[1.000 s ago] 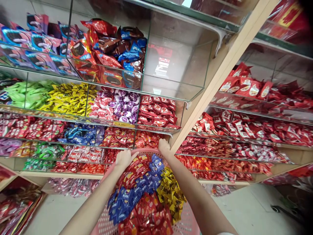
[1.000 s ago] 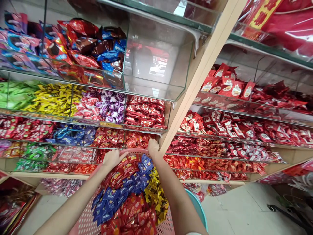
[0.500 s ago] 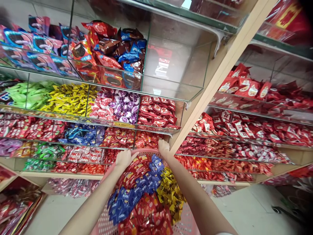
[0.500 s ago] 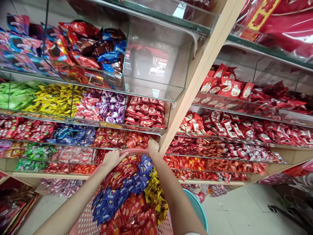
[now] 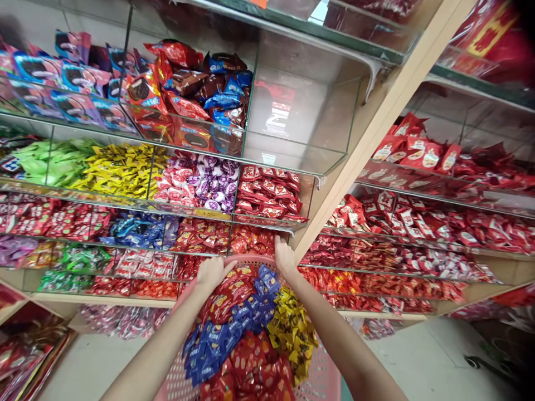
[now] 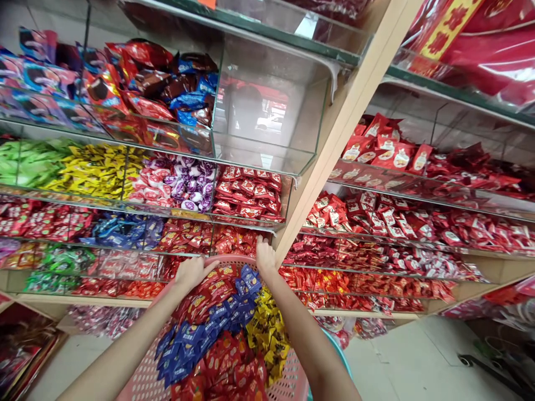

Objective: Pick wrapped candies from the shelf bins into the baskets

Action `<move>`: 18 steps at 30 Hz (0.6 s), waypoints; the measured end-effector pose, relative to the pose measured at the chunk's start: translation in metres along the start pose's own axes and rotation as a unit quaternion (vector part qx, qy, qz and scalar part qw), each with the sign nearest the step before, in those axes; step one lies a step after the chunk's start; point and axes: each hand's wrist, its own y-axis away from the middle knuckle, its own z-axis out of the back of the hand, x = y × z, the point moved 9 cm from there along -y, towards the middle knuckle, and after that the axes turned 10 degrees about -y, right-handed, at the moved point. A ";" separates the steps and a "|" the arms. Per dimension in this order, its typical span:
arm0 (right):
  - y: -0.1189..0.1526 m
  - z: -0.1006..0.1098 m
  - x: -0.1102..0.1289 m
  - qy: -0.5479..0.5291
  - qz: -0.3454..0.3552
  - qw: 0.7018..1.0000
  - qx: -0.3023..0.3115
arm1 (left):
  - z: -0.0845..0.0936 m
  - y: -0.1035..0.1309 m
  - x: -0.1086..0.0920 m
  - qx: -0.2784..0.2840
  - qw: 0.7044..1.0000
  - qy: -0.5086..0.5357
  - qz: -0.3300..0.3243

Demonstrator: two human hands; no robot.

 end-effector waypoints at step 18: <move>0.055 -0.015 -0.003 -0.569 0.079 0.819 -0.006 | 0.001 -0.001 -0.002 -0.012 1.000 -0.010 -0.013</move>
